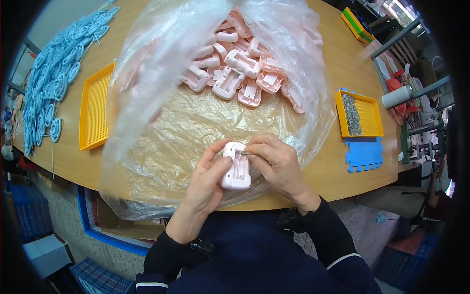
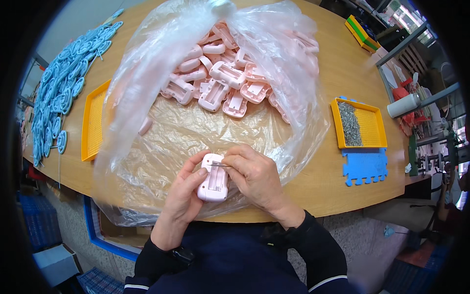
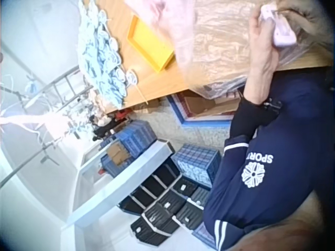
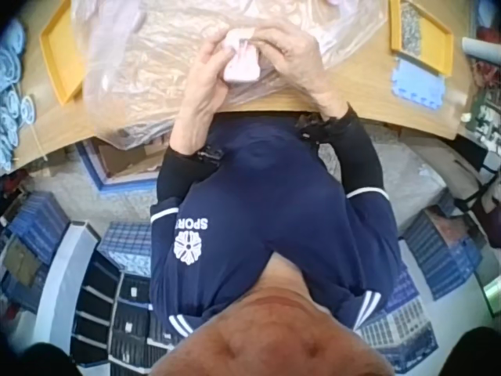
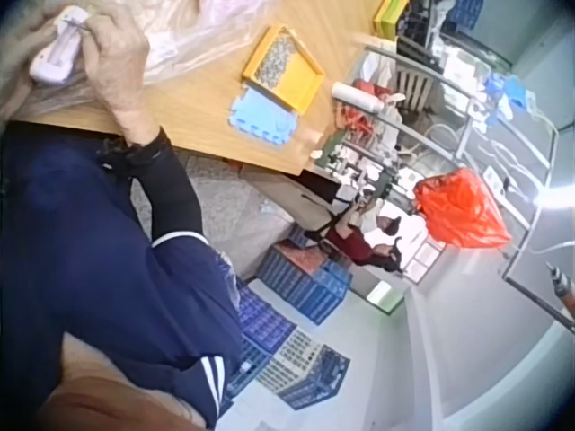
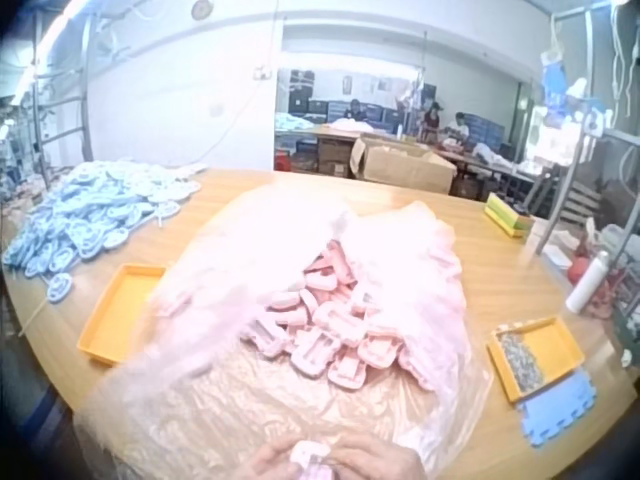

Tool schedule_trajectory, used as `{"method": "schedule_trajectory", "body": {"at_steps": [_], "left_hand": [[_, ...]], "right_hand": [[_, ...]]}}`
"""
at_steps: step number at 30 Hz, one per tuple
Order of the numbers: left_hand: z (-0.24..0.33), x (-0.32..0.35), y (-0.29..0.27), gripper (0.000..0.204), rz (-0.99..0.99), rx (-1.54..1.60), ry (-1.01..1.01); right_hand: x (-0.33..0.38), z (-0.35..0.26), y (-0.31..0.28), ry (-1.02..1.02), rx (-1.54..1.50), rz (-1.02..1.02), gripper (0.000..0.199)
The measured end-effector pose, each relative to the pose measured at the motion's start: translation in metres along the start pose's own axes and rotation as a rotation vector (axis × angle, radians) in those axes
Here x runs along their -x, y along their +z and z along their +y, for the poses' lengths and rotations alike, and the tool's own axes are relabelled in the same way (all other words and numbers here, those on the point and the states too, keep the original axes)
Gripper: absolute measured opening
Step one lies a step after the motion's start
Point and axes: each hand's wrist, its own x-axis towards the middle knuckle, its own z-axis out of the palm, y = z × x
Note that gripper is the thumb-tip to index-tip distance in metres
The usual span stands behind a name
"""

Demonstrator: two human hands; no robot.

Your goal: Assembling pink plastic clips by inserting metal components using a small tool.

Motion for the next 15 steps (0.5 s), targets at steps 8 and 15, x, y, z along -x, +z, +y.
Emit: {"method": "schedule_trajectory", "body": {"at_steps": [8,15], "left_hand": [[0.0010,0.0033,0.0035,0.044,-0.033,-0.061,0.013],[0.0000,0.0054,0.0022,0.044,-0.048,-0.065,0.017]], "right_hand": [[-0.0061,-0.0047,-0.0079,0.154,-0.162,-0.079,0.008],[-0.0028,-0.0072,-0.0041,-0.015,0.083,-0.095,0.013]]}}
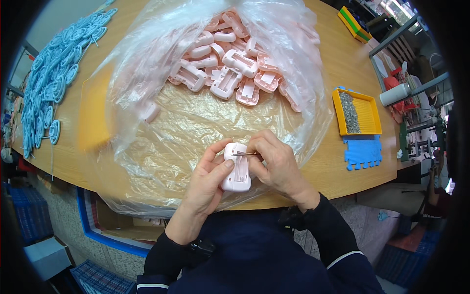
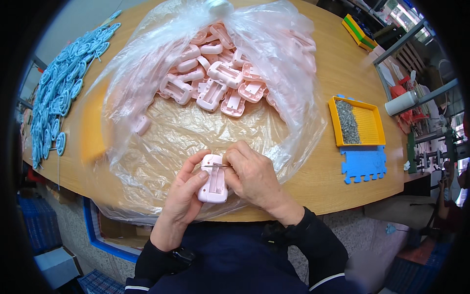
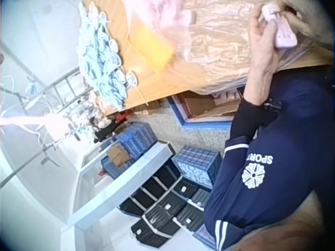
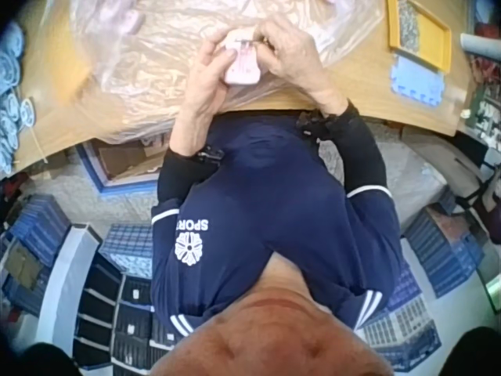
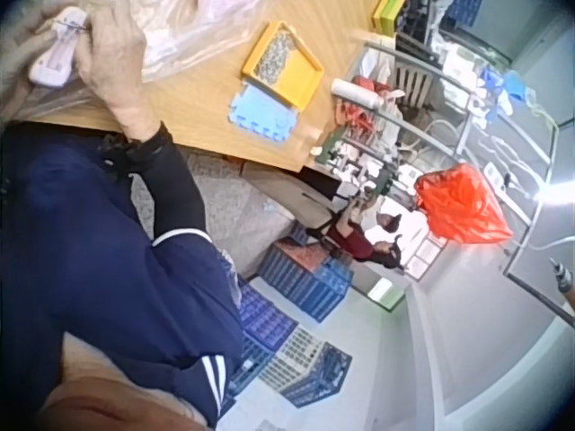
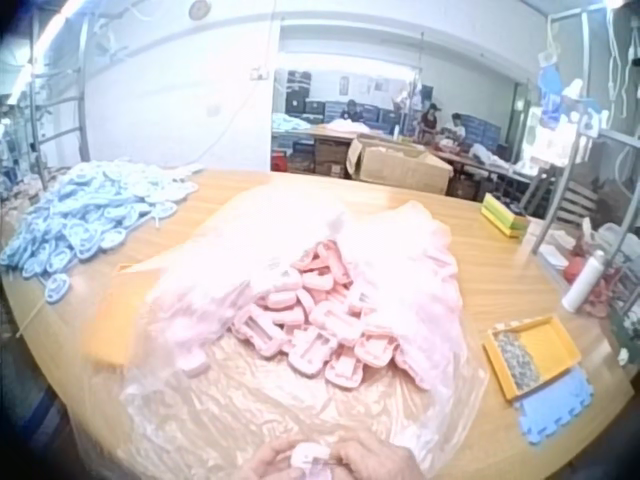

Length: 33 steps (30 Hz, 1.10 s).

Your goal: Assembling pink plastic clips by inserting metal components using a small tool.

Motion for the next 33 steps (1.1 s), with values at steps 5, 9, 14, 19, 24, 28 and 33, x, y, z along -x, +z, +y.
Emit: {"method": "schedule_trajectory", "body": {"at_steps": [5,9,14,19,24,28,33], "left_hand": [[0.000,0.001,-0.002,0.047,0.003,0.019,0.018],[0.004,0.001,0.000,0.043,-0.003,-0.020,0.022],[0.005,-0.006,-0.005,0.043,-0.002,-0.083,0.039],[0.001,-0.014,0.005,0.049,-0.065,-0.140,-0.011],[0.010,-0.007,-0.010,0.054,-0.025,-0.231,0.116],[0.017,-0.007,0.009,0.053,-0.257,-0.431,0.050],[0.010,-0.013,0.008,0.049,-0.366,-0.402,-0.018]], "right_hand": [[0.000,0.004,0.005,-0.021,-0.008,0.033,0.014],[-0.005,0.001,0.000,-0.027,-0.021,-0.027,0.013],[-0.017,0.000,-0.004,-0.086,0.184,-0.140,0.014],[-0.014,0.007,-0.025,-0.145,0.124,-0.156,0.012],[-0.017,0.021,0.001,-0.024,-0.104,-0.184,0.019],[0.001,0.015,-0.029,0.047,-0.138,-0.161,0.023],[0.014,0.001,-0.047,0.115,-0.149,-0.241,0.030]]}}
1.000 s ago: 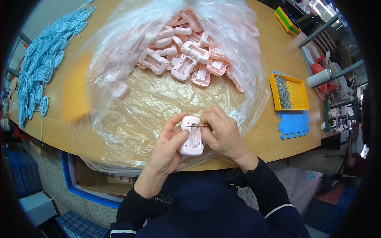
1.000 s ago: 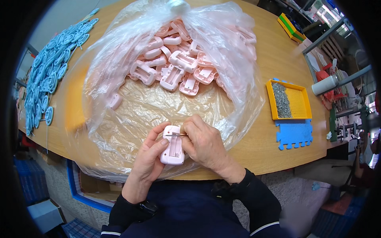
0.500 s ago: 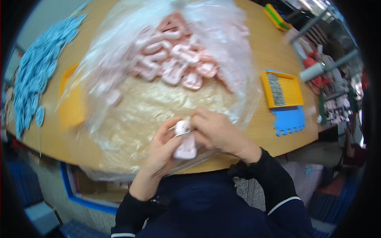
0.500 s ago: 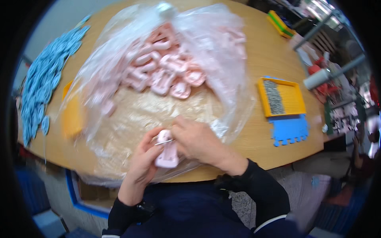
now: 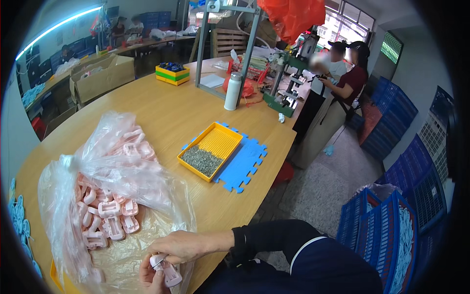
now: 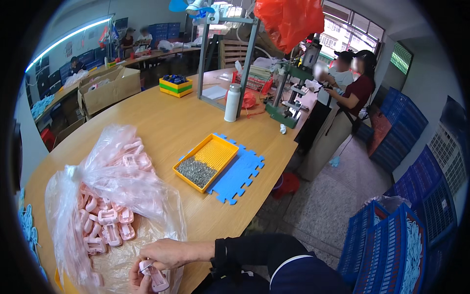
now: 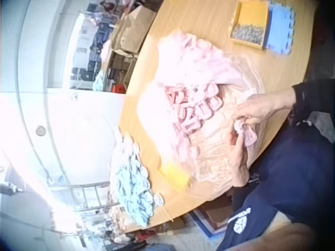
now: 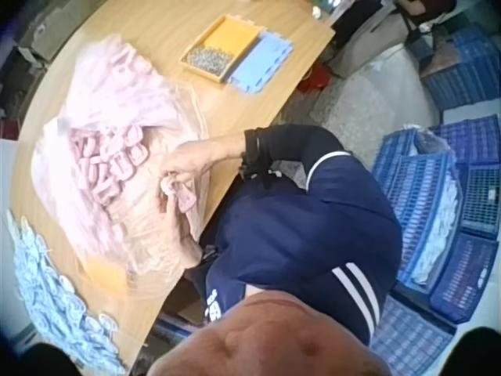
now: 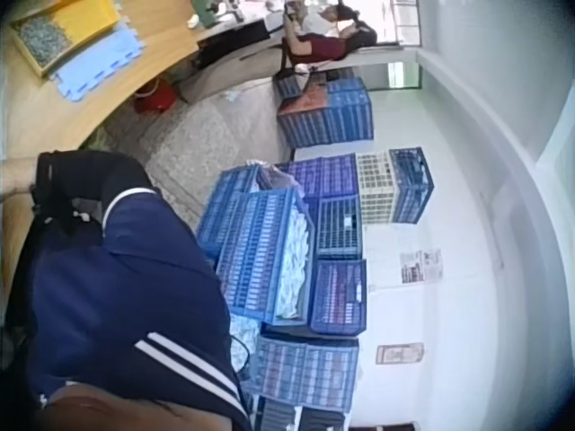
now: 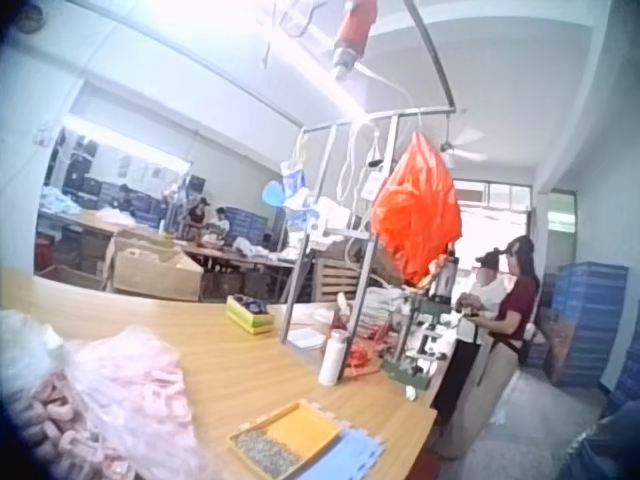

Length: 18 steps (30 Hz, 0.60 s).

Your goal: Assembling pink plastic clips by inserting metal components using a small tool.

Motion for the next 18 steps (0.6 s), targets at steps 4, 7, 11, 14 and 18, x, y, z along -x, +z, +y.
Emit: {"method": "schedule_trajectory", "body": {"at_steps": [4,7,11,14,18], "left_hand": [[-0.003,0.001,0.007,0.048,0.023,0.121,0.013],[-0.004,0.006,0.013,0.048,0.106,0.185,0.032],[-0.007,0.015,0.015,0.052,0.137,0.241,0.050],[-0.006,0.020,0.025,0.053,0.123,0.200,0.064],[-0.004,0.026,0.035,0.054,0.103,0.177,0.043]], "right_hand": [[0.002,-0.006,0.009,0.005,0.026,0.065,0.029],[0.006,-0.024,0.014,0.026,0.082,0.291,0.025],[0.014,-0.038,0.028,-0.093,0.428,0.380,0.021],[0.022,-0.046,0.030,-0.118,0.518,0.431,0.020],[0.032,-0.051,0.034,-0.072,0.577,0.428,0.021]]}}
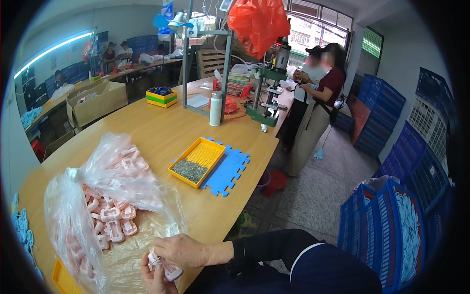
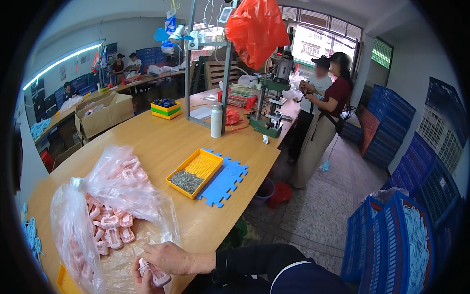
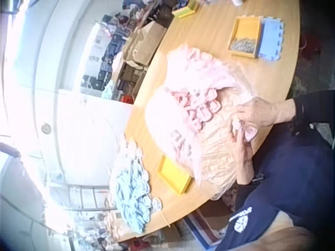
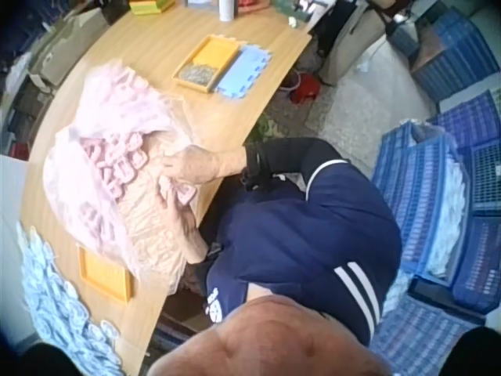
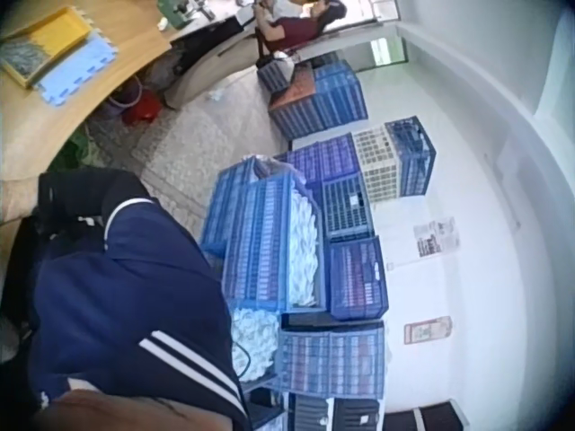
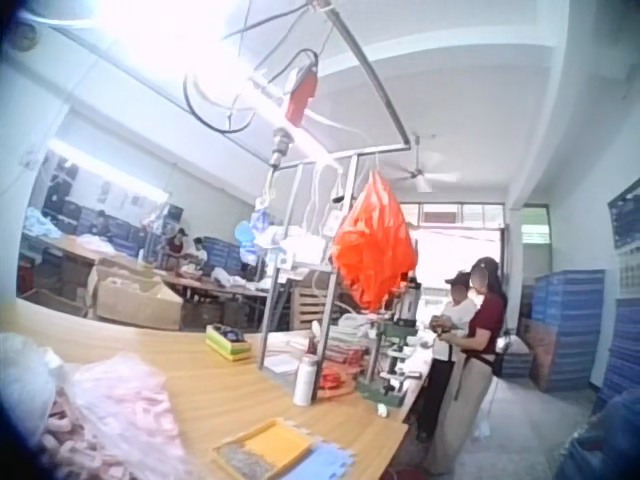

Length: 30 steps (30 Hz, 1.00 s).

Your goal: Assembling pink plastic clips by inserting metal components using a small tool.

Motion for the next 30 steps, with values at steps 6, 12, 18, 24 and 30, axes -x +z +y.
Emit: {"method": "schedule_trajectory", "body": {"at_steps": [6,12,18,24,30], "left_hand": [[-0.008,0.005,-0.006,0.053,-0.041,-0.074,0.017],[0.004,0.010,0.000,0.051,-0.144,-0.160,0.042],[0.010,0.007,0.019,0.051,-0.201,-0.206,0.024],[0.001,-0.004,0.030,0.051,-0.122,-0.132,-0.002],[0.001,-0.011,0.034,0.053,-0.136,-0.125,0.042]], "right_hand": [[0.007,-0.002,-0.011,-0.071,-0.068,-0.030,0.025],[0.004,-0.004,-0.029,0.143,-0.174,-0.133,0.025],[0.006,0.017,-0.035,0.192,-0.456,-0.218,0.030],[0.008,0.033,-0.038,0.196,-0.699,-0.115,0.032],[0.008,0.040,-0.032,0.173,-0.725,-0.062,0.030]]}}
